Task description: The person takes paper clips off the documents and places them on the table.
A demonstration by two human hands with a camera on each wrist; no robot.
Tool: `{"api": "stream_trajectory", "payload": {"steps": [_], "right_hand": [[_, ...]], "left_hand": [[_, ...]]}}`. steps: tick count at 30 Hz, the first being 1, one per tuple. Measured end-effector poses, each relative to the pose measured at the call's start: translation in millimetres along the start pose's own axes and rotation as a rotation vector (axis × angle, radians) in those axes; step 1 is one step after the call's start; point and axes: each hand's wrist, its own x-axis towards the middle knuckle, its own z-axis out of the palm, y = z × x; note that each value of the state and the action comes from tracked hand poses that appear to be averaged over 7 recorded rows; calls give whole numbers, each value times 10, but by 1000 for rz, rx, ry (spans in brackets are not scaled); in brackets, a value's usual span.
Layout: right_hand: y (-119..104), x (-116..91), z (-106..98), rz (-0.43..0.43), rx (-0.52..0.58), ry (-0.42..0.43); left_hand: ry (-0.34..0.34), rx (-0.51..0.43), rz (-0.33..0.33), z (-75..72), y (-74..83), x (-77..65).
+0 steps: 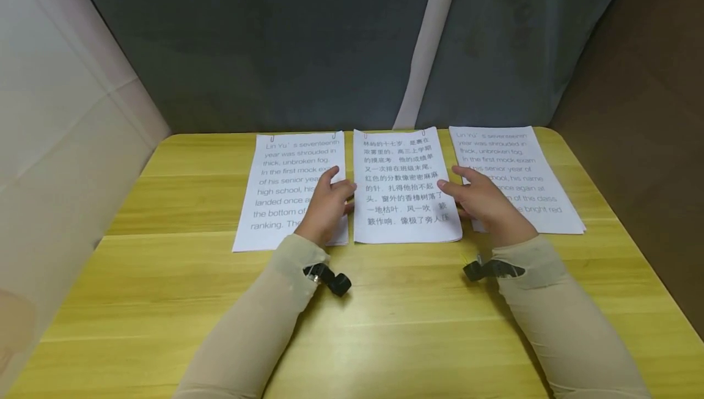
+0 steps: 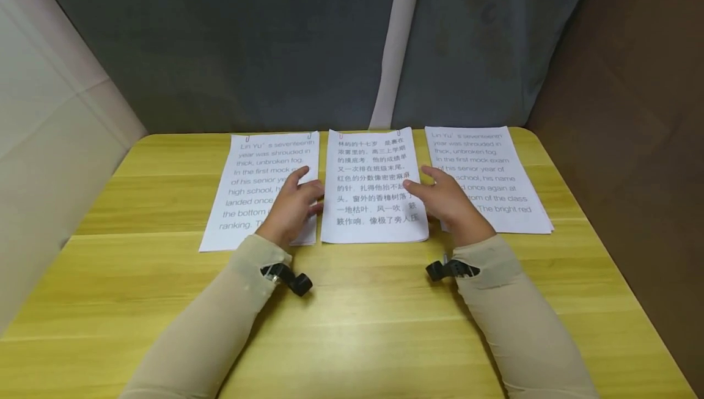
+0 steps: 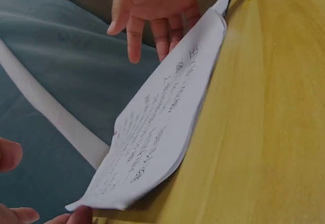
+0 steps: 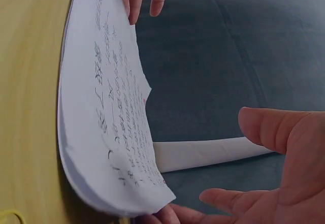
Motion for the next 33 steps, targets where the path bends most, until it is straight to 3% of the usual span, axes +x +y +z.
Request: {"api": "stream_trajectory", "payload": {"steps": [9,14,22,27,33], "right_hand": [[51,27,20,-47,-30,23],[58,32,33,-79,-52,47],[50,37,55,-83,-9,-5],[60,39,71,-125,-21,-24],[53,28,51,-119,-17,-37]], "left_hand": [[4,-69,-8,-8,-75,51],[-29,-40,22,-3,-81,69],[-50,47,28,-26,-92,81],[-55,39,48,-36,-108,89],[-76,29,48,-52,-111,82]]}}
